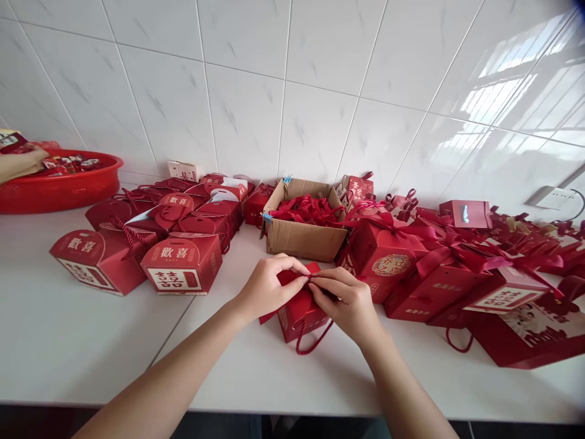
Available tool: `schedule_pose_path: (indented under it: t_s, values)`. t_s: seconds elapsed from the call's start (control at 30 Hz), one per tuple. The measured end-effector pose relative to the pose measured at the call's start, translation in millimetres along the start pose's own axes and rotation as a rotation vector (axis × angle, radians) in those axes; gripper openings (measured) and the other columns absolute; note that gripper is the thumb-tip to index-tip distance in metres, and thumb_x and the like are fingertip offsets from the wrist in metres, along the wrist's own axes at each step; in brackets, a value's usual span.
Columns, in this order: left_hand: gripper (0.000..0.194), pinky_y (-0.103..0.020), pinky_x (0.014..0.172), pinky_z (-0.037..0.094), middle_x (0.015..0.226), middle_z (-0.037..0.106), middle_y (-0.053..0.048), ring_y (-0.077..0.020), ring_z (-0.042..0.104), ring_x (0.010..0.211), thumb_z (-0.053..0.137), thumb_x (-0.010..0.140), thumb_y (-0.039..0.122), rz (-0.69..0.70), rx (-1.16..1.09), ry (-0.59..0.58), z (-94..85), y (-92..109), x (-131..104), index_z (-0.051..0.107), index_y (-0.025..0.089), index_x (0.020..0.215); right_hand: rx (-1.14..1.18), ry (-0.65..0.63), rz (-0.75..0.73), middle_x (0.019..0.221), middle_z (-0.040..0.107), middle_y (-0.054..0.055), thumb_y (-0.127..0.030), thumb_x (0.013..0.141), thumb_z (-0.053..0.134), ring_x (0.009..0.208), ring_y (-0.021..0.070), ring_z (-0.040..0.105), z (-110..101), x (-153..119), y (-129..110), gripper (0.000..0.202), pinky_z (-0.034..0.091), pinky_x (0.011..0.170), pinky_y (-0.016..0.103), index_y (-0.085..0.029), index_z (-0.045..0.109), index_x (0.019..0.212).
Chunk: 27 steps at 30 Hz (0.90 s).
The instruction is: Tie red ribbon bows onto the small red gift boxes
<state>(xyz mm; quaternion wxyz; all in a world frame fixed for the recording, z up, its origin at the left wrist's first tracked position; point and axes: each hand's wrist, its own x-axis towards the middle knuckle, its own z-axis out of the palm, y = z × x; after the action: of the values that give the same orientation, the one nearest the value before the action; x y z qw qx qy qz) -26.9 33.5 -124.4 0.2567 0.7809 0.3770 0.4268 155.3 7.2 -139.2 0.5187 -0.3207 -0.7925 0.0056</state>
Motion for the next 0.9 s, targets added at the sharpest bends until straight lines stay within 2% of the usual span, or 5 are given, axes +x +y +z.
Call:
schedule_pose_path:
  t_s: [0.13,0.47,0.63,0.77,0.9]
  values:
    - [0.012,-0.026,0.079,0.052,0.087,0.072,-0.002,-0.0158,0.067,0.084,0.062,0.081,0.024,-0.009,-0.003,0.028,1.7,1,-1,0.072,0.020,0.086,-0.028,0.051,0.017,0.085,0.073,0.008,-0.009,0.081,0.065,0.074,0.0171,0.068,2,0,0,0.013,0.059,0.068,0.027,-0.017,0.074,0.084]
    - [0.012,-0.025,0.073,0.053,0.081,0.073,-0.003,-0.0157,0.066,0.079,0.064,0.081,0.022,0.086,0.029,0.089,-0.2,6,-2,0.074,0.020,0.085,-0.079,0.147,-0.006,0.087,0.069,0.009,-0.010,0.084,0.060,0.075,0.0163,0.069,11,-2,1,0.015,0.061,0.068,0.025,-0.017,0.073,0.082]
    - [0.016,-0.026,0.078,0.053,0.089,0.074,-0.003,-0.0172,0.068,0.085,0.061,0.084,0.029,-0.047,-0.024,0.013,-3.4,8,-2,0.074,0.022,0.089,-0.099,0.174,-0.025,0.087,0.069,0.008,-0.011,0.085,0.059,0.076,0.0167,0.069,11,-2,2,0.018,0.062,0.068,0.027,-0.020,0.074,0.086]
    - [0.017,-0.027,0.081,0.052,0.089,0.074,-0.003,-0.0180,0.067,0.087,0.059,0.085,0.031,-0.069,-0.029,0.028,-4.9,13,-2,0.072,0.020,0.087,-0.098,0.184,-0.036,0.087,0.068,0.009,-0.009,0.084,0.060,0.076,0.0170,0.069,11,-2,0,0.017,0.062,0.069,0.026,-0.017,0.074,0.087]
    - [0.019,-0.024,0.074,0.053,0.092,0.073,-0.004,-0.0172,0.068,0.085,0.057,0.087,0.032,-0.117,-0.167,-0.009,-7.6,20,-3,0.067,0.018,0.096,-0.095,0.184,-0.035,0.088,0.068,0.009,-0.008,0.084,0.060,0.076,0.0167,0.069,12,-2,-1,0.017,0.062,0.068,0.026,-0.018,0.074,0.085]
